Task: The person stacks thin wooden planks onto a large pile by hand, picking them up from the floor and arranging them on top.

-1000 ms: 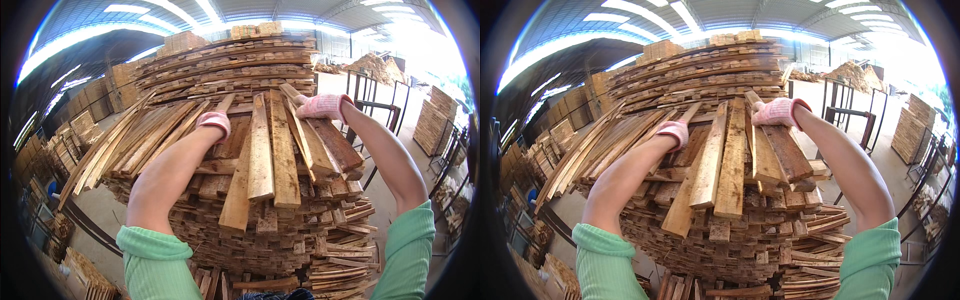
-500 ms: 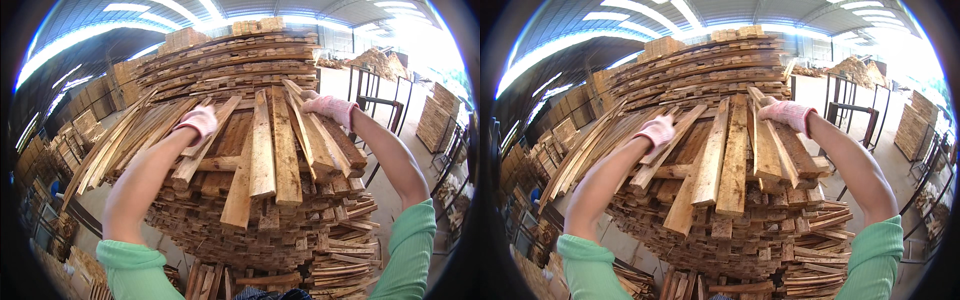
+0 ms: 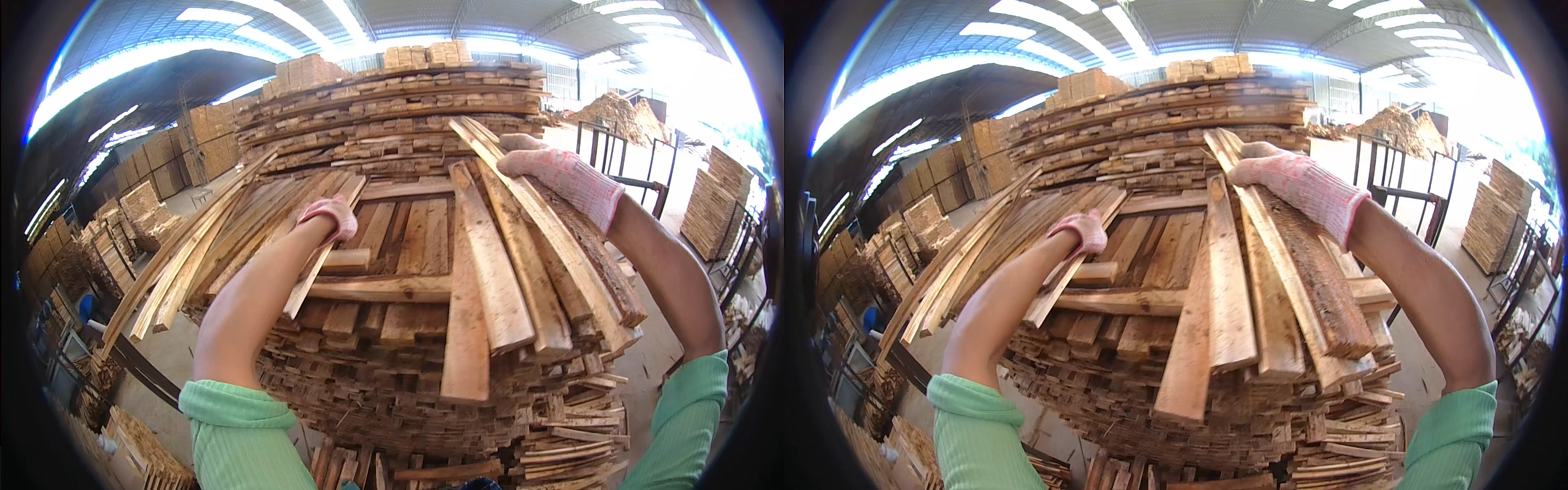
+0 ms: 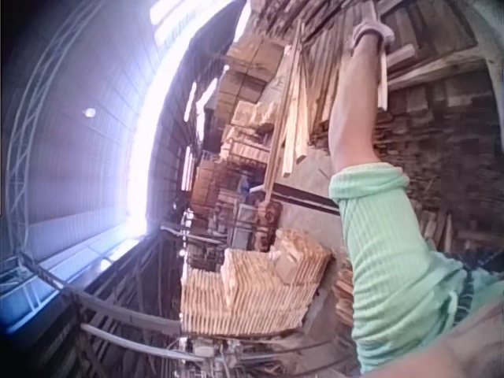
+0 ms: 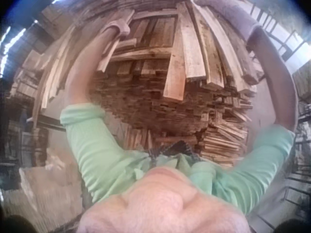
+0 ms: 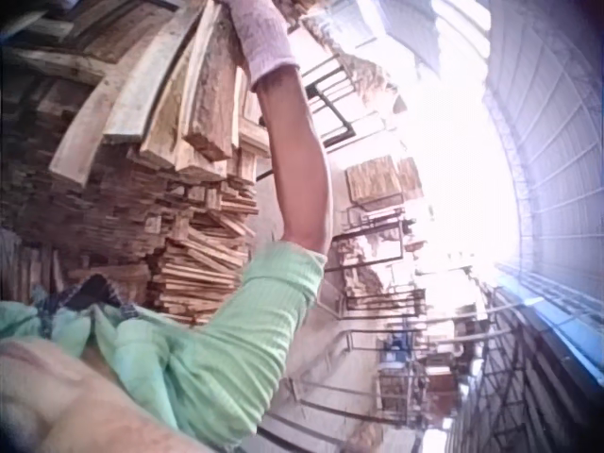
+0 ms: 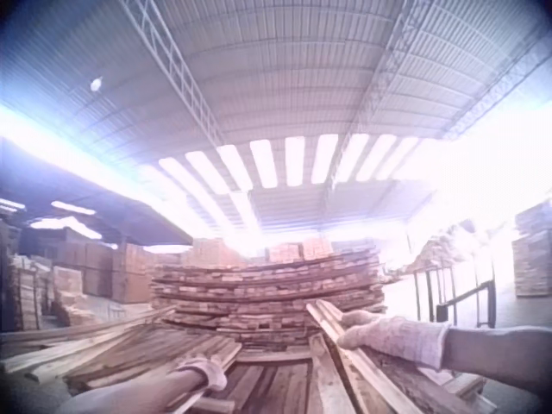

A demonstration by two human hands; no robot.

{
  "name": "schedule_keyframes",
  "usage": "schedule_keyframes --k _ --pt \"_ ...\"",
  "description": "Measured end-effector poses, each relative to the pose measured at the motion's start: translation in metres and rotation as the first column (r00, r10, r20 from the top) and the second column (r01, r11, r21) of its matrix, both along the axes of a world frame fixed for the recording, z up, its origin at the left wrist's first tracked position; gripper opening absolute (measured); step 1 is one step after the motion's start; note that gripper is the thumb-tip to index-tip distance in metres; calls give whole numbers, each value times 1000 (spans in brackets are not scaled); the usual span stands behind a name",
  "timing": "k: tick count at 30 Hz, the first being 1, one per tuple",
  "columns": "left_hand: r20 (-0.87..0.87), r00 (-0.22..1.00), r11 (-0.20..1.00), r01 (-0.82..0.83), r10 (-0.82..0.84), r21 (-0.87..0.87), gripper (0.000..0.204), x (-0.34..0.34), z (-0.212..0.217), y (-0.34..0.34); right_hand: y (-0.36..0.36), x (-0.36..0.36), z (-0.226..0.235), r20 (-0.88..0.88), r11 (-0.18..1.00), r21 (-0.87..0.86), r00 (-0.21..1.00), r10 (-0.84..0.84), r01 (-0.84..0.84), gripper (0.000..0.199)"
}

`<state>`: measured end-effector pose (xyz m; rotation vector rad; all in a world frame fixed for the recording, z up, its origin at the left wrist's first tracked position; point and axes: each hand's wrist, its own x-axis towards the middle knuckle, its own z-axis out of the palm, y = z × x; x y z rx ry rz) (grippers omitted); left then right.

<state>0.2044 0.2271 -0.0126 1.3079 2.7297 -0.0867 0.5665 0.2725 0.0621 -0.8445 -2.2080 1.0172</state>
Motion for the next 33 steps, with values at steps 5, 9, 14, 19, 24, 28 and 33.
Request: schedule_keyframes --k 5,9,14,19,24,28,33 --pt "-38 907 895 406 -419 -186 68 22 40 -37 -11 -85 -3 197 1000 1 980 -28 29 71" --pt "-5 911 902 410 -413 134 69 -40 41 -57 -12 -170 -26 283 995 87 959 13 -39 63" --pt "-80 785 786 618 -614 37 60 -53 29 -38 2 -254 -106 284 957 273 943 -174 95 54" --pt "-138 832 838 506 -537 -205 61 -62 39 -39 -6 -270 -72 767 477 562 641 4 -676 55" --pt "-173 769 788 607 -615 -105 58 -86 33 -19 15 -217 -7 812 794 360 584 -7 -490 72" --pt "-84 750 707 650 -656 278 53 48 57 -33 35 -92 17 829 872 486 347 -438 -60 70" --pt "272 739 778 515 -616 360 83 172 31 -9 70 15 -49 632 950 219 710 -311 221 102"
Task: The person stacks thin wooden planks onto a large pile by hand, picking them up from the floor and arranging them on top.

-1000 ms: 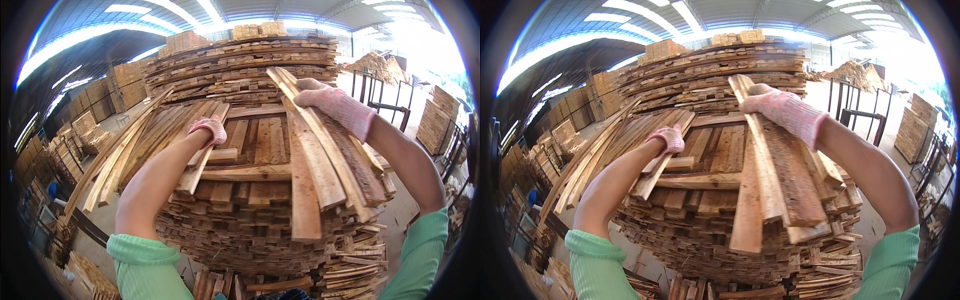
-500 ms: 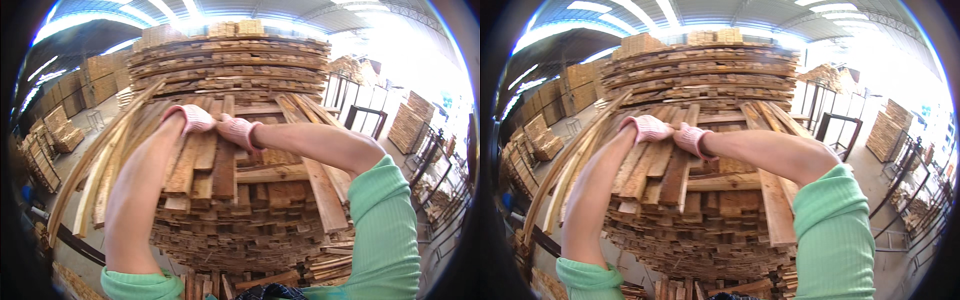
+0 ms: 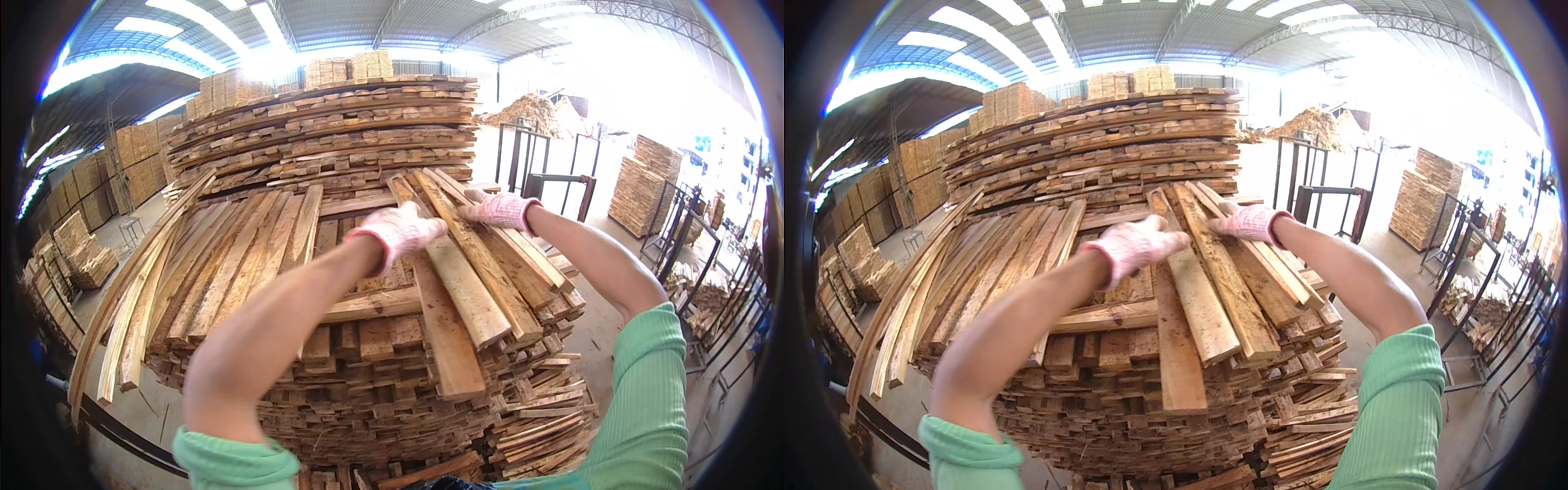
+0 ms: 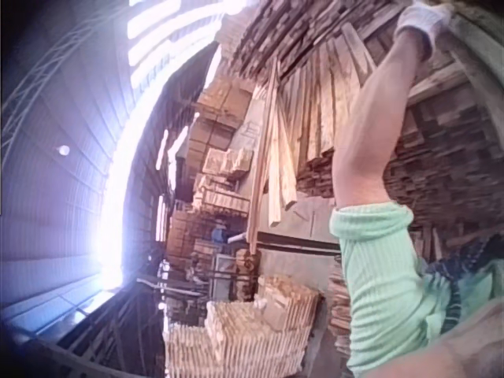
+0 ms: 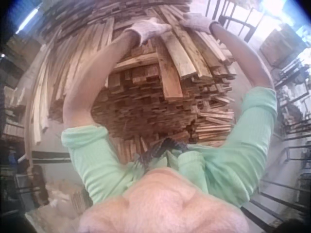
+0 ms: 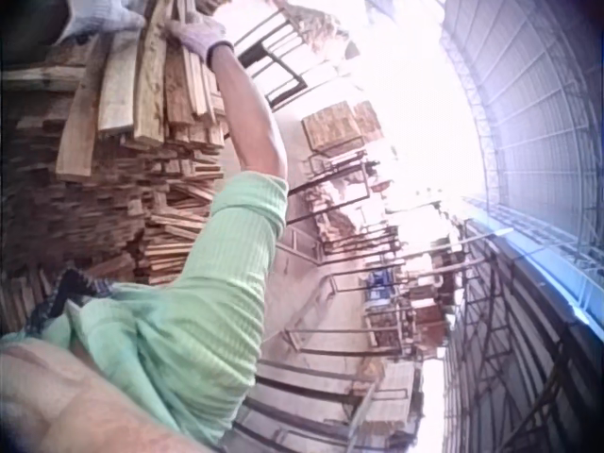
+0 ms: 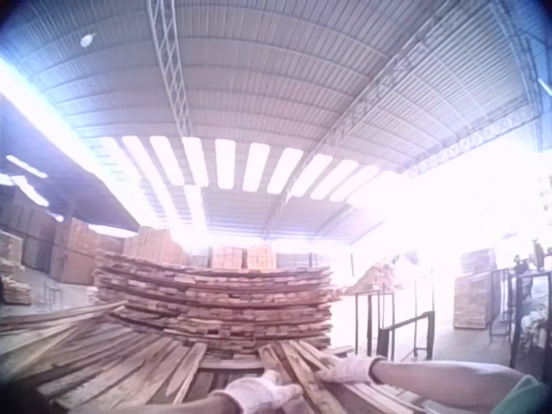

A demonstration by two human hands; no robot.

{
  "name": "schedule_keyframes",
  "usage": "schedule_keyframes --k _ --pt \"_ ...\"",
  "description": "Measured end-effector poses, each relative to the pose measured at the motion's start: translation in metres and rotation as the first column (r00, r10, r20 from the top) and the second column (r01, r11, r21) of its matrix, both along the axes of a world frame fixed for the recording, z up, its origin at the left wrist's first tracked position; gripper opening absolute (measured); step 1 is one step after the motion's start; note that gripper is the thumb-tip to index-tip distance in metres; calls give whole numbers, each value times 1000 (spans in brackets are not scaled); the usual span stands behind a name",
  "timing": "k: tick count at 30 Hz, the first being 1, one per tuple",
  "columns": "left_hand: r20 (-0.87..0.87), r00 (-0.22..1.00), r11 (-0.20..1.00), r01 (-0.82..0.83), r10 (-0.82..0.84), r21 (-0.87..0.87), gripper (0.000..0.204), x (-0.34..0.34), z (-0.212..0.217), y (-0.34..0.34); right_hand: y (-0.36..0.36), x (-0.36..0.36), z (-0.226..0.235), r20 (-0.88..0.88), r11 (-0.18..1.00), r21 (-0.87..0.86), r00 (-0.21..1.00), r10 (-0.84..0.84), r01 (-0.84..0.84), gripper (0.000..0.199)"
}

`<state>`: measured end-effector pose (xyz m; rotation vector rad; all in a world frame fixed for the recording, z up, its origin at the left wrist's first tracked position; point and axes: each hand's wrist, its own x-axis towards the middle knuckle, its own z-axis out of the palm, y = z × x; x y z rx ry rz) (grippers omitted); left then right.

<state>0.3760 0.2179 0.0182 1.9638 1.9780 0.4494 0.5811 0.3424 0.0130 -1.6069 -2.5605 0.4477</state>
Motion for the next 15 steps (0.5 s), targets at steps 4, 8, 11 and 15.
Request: schedule_keyframes --k 4,8,11,15 --pt "328 940 992 -117 99 36 95 18 -36 39 69 28 -32 -135 995 73 988 77 -68 96" --pt "304 914 957 -291 270 24 87 0 -26 38 49 19 -14 -281 990 -138 958 -62 24 91" --pt "457 877 969 -221 148 110 66 -35 -14 44 15 27 18 -590 925 -379 776 -222 -24 92" --pt "271 911 931 -350 312 106 88 -78 -17 38 27 31 43 -328 971 -228 933 -147 72 73"
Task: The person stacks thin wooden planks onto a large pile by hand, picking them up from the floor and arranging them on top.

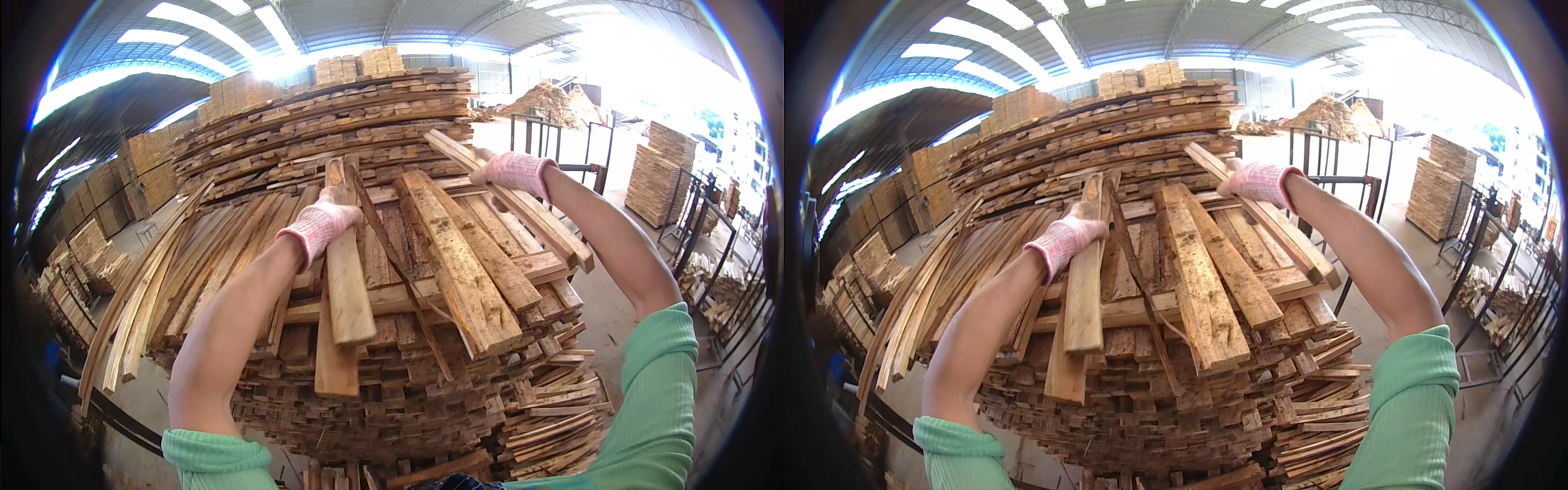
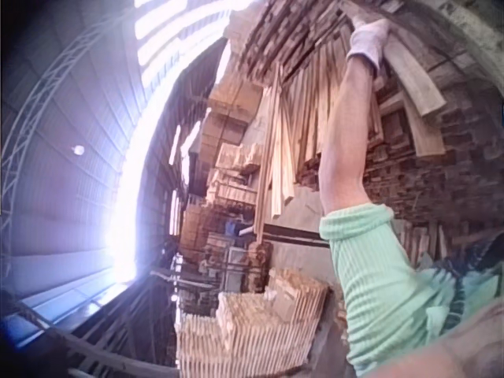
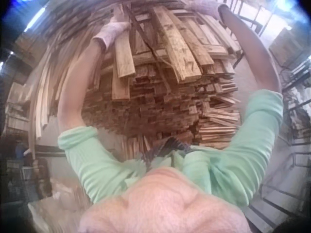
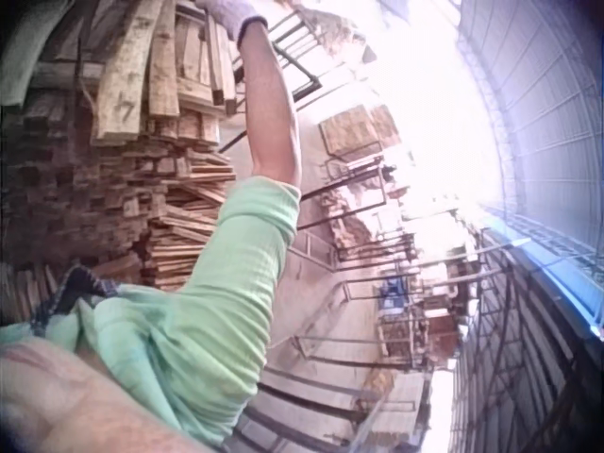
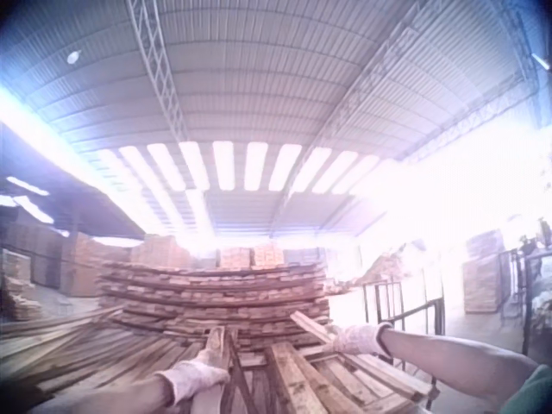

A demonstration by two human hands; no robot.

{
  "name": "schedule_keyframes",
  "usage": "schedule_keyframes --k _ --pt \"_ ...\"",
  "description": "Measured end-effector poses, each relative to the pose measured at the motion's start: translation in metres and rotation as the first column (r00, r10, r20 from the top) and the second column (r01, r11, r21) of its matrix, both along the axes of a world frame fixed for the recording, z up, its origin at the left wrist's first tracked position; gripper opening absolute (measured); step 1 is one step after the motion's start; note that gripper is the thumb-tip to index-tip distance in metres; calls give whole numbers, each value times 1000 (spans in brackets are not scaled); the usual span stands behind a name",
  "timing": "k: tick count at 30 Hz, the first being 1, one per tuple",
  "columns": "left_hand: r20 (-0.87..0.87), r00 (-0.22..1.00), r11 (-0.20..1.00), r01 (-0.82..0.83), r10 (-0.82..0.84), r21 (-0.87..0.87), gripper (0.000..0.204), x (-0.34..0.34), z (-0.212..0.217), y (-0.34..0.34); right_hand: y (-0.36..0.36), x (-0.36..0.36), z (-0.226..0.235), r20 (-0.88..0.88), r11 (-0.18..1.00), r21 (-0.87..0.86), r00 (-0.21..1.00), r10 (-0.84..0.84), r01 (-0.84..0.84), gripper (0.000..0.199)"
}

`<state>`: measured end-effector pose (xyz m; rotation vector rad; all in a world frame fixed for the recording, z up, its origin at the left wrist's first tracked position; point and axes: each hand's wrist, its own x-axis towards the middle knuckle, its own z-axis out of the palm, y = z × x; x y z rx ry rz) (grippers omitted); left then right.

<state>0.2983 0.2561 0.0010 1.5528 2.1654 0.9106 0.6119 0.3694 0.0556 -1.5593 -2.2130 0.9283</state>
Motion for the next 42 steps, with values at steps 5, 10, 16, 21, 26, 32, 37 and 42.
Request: schedule_keyframes --k 5,10,16,21,26,32,37,42 --pt "-79 995 945 29 -58 -326 86 1 -2 -16 17 -3 -67 506 937 265 860 65 -227 54" --pt "-547 827 956 -41 -131 -291 77 26 -9 -19 -13 -11 -45 451 953 233 890 72 -195 59" --pt "-115 982 988 144 -150 -54 94 9 37 -52 -58 -33 7 239 991 130 971 -2 -30 80" --pt "-271 961 990 -84 50 -112 86 -37 93 -95 -65 -90 9 -476 941 -168 860 184 -294 57" --pt "-586 807 946 -133 -69 -295 83 -106 32 -119 -29 -171 -42 28 798 335 852 523 -501 23" --pt "-567 823 965 -130 -24 -229 72 -138 10 -128 -86 -303 -92 385 625 469 781 492 -624 25" --pt "-543 840 987 -74 -14 -141 77 -98 48 -123 -69 -252 -58 427 456 340 567 705 -823 44" --pt "-72 996 988 -37 48 149 60 -31 93 -70 -59 -160 -30 721 700 256 614 322 -667 47"
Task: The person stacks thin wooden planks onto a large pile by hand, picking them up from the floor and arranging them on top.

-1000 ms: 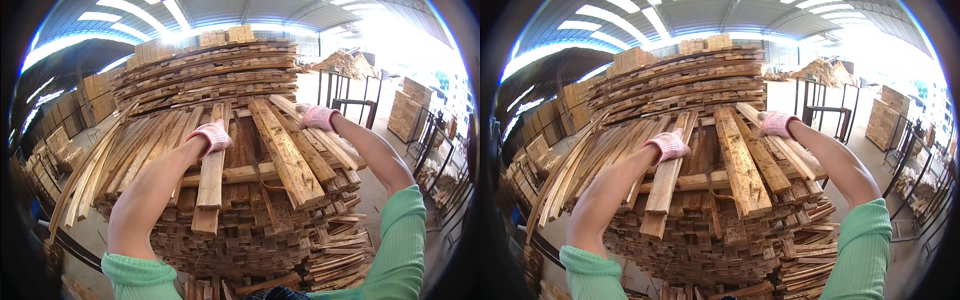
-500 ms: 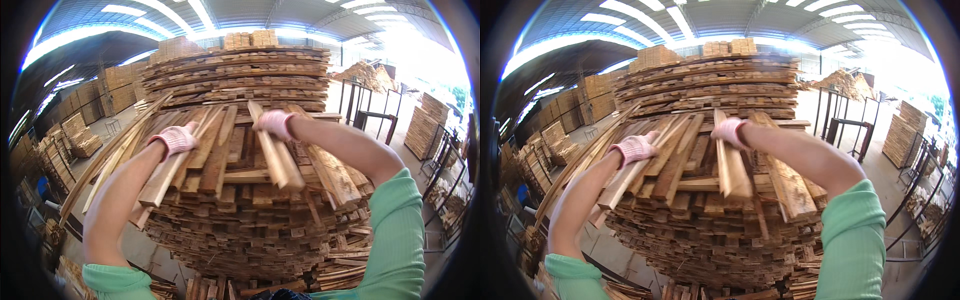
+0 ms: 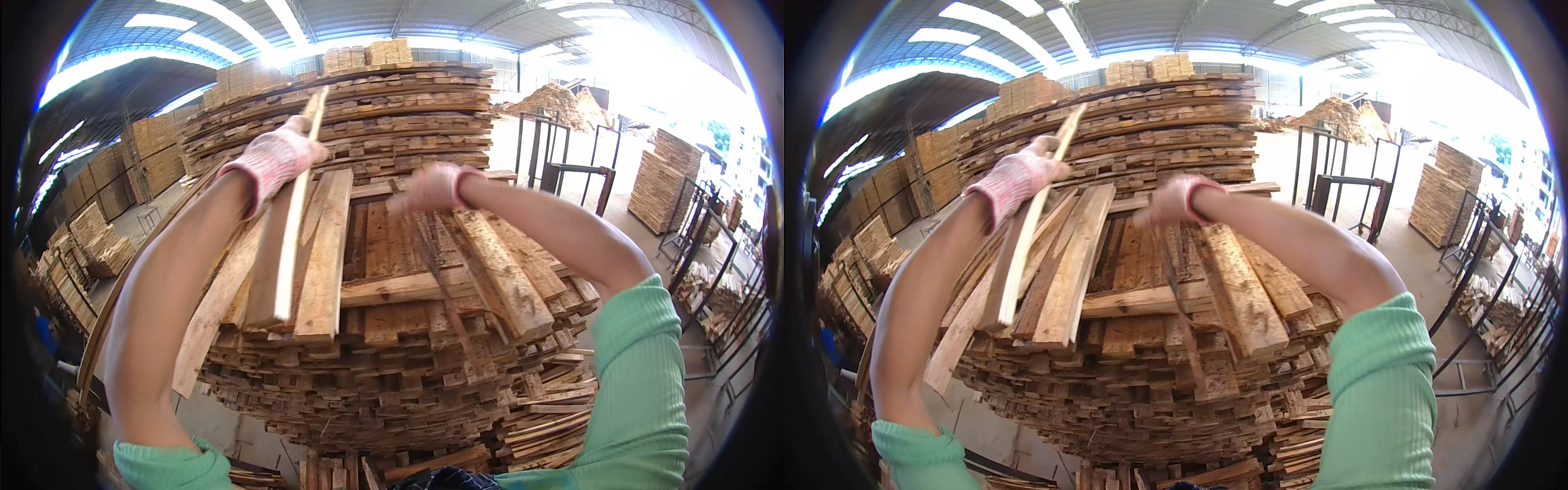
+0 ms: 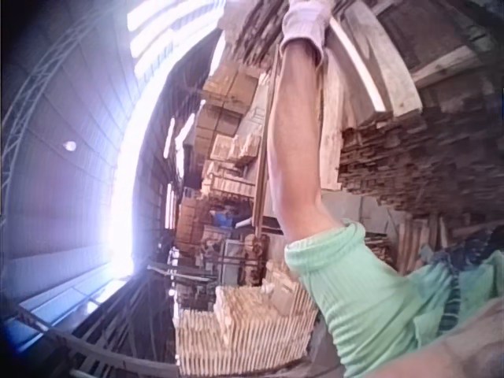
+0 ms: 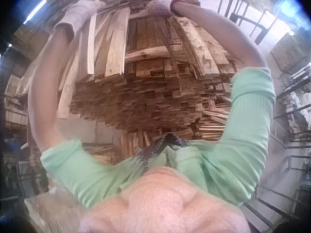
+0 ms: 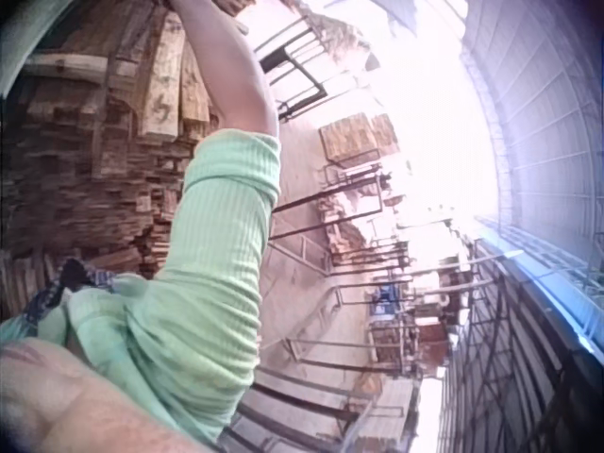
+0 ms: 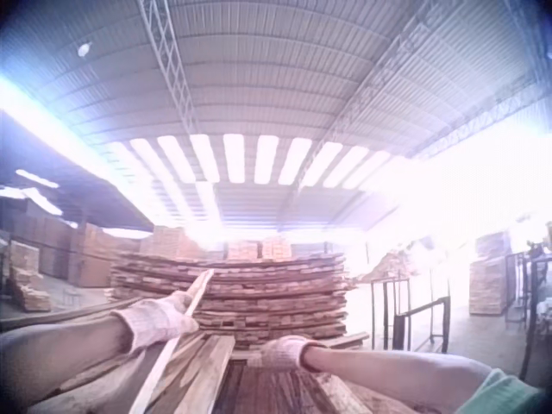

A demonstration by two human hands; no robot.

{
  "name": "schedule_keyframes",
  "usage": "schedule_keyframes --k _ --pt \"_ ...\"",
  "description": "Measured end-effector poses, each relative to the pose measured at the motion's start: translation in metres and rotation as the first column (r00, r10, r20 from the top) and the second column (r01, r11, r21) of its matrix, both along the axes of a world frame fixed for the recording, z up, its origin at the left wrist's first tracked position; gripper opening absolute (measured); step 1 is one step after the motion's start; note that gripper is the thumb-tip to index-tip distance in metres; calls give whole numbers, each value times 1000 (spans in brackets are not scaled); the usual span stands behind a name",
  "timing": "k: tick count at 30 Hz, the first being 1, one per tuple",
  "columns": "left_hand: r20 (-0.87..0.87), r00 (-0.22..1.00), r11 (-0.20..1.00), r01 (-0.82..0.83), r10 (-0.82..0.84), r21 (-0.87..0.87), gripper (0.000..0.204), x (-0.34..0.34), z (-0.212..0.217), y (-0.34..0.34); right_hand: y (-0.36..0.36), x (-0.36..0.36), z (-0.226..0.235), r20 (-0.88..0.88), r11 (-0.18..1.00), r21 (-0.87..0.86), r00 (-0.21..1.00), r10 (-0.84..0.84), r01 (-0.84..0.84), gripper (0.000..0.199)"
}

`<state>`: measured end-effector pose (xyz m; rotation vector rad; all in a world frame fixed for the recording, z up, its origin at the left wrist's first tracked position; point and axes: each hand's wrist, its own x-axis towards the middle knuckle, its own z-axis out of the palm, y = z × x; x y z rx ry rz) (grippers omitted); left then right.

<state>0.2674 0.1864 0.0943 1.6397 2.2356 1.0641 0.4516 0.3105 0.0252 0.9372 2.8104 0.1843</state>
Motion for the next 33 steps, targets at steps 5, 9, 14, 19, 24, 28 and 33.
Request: schedule_keyframes --k 5,9,14,19,24,28,33 --pt "-57 988 978 152 -145 143 64 29 -27 77 -34 -4 -53 -144 998 60 989 -27 36 39" --pt "110 982 988 152 -154 28 70 37 -22 107 -14 19 2 -288 997 -72 958 6 -28 37" --pt "209 975 994 52 -72 100 66 87 -26 100 72 175 74 -570 731 215 691 -445 648 31" --pt "-1 991 989 130 -130 -72 74 142 -48 108 107 216 22 -443 714 316 763 -471 624 31" --pt "-406 836 870 157 -369 -468 71 191 -67 112 46 128 -48 -533 948 -270 793 -295 172 41" --pt "-218 931 887 179 -293 -426 78 166 -72 113 55 126 -65 -571 956 -276 783 -244 97 53" --pt "-145 977 923 92 -156 -375 86 104 -64 96 34 123 -42 -460 915 -345 811 -360 210 73"
